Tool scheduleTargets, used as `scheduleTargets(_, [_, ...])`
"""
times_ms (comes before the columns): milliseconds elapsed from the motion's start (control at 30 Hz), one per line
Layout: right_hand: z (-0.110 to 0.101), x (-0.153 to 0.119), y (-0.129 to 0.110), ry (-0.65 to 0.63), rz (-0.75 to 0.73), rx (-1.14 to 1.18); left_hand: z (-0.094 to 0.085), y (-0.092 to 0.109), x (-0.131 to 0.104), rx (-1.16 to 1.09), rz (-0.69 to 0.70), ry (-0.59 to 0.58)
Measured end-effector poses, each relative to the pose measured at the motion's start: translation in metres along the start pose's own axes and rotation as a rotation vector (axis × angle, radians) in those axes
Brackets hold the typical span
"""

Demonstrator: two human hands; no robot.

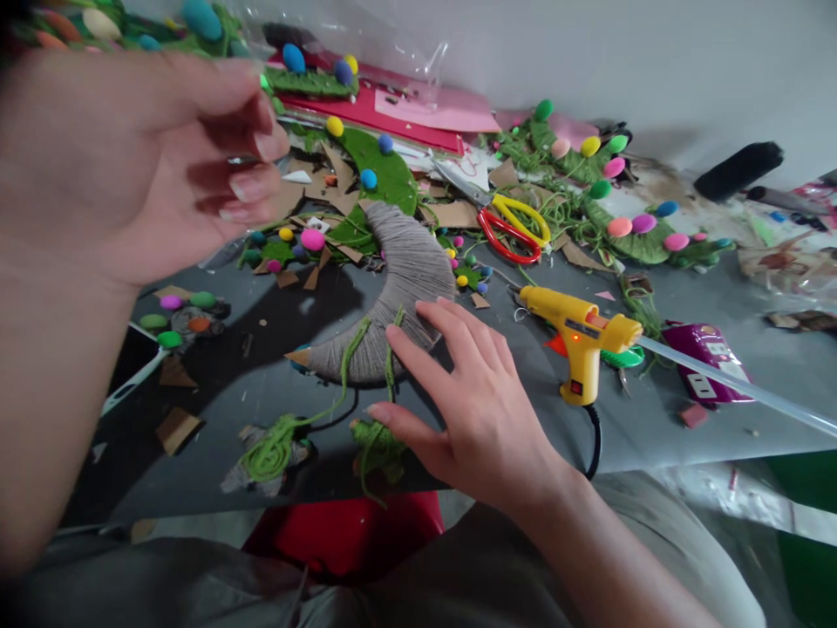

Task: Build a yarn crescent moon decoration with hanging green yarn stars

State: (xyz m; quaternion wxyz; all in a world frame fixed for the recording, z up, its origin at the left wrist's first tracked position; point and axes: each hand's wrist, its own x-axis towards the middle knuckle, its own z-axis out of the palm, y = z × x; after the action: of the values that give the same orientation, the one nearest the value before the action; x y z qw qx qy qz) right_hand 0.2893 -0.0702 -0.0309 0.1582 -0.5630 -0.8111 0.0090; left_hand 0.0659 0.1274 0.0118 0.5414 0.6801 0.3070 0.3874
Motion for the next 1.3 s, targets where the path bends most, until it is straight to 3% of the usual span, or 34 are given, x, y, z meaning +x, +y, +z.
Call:
scheduleTargets(467, [-0.002, -0.004, 0.000, -0.002, -0.038, -0.020, 0.005, 0.003, 0.002, -0.193, -0.050, 0.006])
scheduleTargets(633, [-0.003, -0.005, -0.002, 0.004, -0.055, -0.013, 0.012, 0.007, 0.001, -0.227, -0.106, 0.060])
scheduleTargets(833, [-0.004, -0.004, -0.003, 0.009, -0.057, -0.010, 0.014, 0.009, 0.001, -0.301, -0.084, 0.068])
scheduleTargets(1300, [-0.005, -0.006, 0.000, 0.029, -0.010, 0.072, 0.018, 0.011, 0.000, -0.263, -0.109, 0.030])
